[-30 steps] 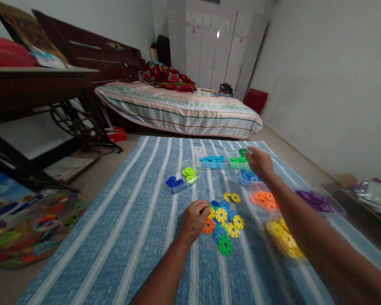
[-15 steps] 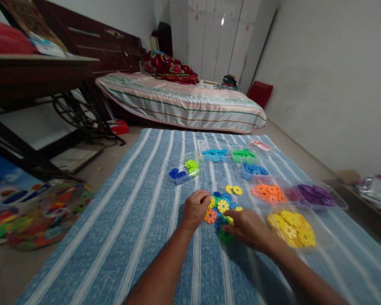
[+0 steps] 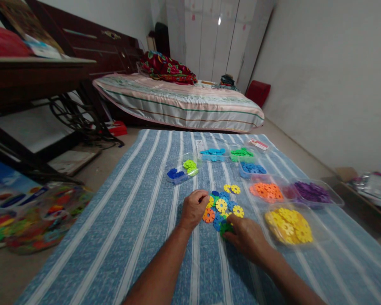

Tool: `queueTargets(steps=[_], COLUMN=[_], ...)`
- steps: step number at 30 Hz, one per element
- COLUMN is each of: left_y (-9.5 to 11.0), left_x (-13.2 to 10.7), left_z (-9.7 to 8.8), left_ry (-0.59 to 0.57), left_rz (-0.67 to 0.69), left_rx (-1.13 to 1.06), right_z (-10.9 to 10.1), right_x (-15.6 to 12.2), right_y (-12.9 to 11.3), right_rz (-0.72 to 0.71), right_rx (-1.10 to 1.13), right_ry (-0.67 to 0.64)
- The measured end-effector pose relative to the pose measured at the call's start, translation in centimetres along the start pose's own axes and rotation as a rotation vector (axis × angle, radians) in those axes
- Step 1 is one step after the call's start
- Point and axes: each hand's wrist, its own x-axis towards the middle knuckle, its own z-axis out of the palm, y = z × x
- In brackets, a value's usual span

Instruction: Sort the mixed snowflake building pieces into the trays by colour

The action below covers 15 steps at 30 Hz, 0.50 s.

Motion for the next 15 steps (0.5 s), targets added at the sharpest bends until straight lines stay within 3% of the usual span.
queueTargets(steps=[5, 10, 13, 15], left_y=[-0.1, 0.2, 0.4, 0.5], left_x=[0.0, 0.0, 0.0, 0.1], left_z=[-0.1, -0.4, -0.5, -0.5], left_ry=[-0.007, -0.021, -0.024, -0.032], left_rz=[-0.004, -0.012, -0.015, -0.018], left_rx=[-0.003, -0.002, -0.003, -0.004], right_z=[-0.1, -0.8, -2.7, -5.1], right_x=[0.2, 1.0, 3.0, 5.3], right_y=[0.7, 1.6, 2.6, 3.7], right_rz=[-0.024, -0.143, -0.158, -0.156], right_rx=[0.224, 0.554, 0.599, 0.555], right_ry=[0.009, -0.071, -0.042, 0.074])
